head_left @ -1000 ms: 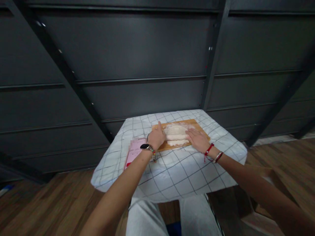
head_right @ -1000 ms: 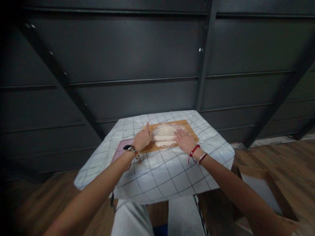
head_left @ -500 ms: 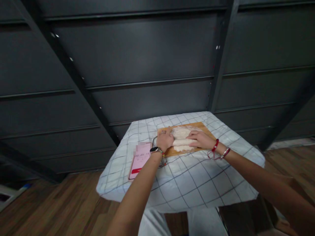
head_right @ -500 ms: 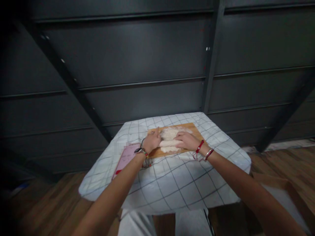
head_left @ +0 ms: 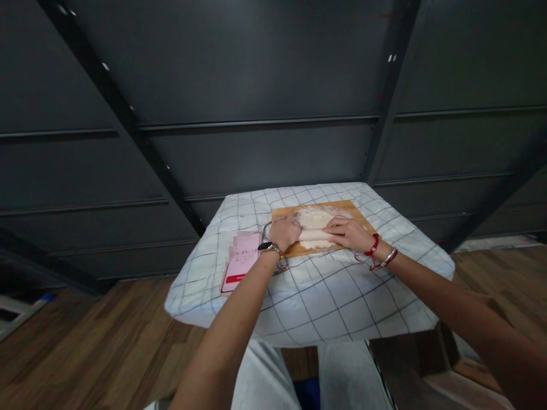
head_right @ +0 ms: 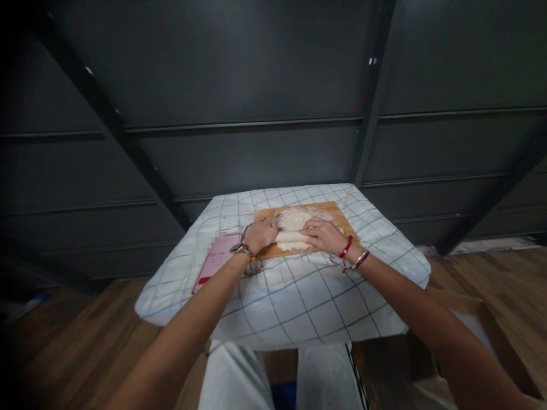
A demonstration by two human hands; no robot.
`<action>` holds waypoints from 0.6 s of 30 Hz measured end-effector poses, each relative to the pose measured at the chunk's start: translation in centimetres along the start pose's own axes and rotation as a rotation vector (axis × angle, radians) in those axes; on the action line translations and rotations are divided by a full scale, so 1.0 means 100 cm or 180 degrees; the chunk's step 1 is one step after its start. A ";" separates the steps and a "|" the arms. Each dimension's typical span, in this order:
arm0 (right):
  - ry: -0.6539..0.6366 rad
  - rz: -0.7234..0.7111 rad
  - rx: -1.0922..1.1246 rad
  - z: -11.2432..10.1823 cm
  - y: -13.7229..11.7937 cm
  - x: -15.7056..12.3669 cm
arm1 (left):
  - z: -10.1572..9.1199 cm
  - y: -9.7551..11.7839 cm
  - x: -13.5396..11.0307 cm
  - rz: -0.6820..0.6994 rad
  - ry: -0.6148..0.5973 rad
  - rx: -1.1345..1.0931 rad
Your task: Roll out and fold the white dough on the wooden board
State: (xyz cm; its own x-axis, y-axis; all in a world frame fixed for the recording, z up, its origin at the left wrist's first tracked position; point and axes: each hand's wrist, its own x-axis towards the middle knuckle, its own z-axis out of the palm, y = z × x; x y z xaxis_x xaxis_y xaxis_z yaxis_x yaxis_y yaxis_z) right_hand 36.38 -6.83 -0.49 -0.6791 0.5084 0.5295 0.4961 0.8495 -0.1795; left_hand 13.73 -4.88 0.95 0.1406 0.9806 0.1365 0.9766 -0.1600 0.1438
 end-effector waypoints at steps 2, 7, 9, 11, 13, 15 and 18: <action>0.0011 -0.0086 -0.0038 0.000 0.000 0.000 | 0.001 0.000 0.002 0.0024 0.0033 0.0064; -0.0018 -0.0301 -0.0190 -0.003 -0.001 0.000 | -0.001 0.002 0.003 0.0079 0.0128 0.0255; -0.0055 -0.0371 -0.0228 -0.004 -0.001 0.000 | -0.002 0.003 0.003 0.0053 0.0142 0.0260; -0.0089 -0.0414 -0.0248 -0.005 -0.001 0.000 | -0.003 0.004 0.003 0.0024 0.0146 0.0248; -0.0113 -0.0460 -0.0248 -0.006 -0.001 0.000 | -0.003 0.004 0.003 0.0006 0.0146 0.0246; -0.0151 -0.0512 -0.0211 -0.007 -0.001 0.000 | -0.003 0.004 0.003 -0.0009 0.0140 0.0274; -0.0220 -0.0548 -0.0134 -0.007 0.001 0.000 | -0.001 0.004 0.004 -0.0043 0.0115 0.0279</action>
State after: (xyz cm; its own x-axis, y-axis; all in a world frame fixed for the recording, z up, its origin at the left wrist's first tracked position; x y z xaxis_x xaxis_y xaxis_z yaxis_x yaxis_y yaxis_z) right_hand 36.81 -6.90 0.07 -0.7908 0.3657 0.4908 0.3904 0.9190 -0.0556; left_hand 14.15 -4.60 1.20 0.1230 0.9776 0.1708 0.9891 -0.1349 0.0598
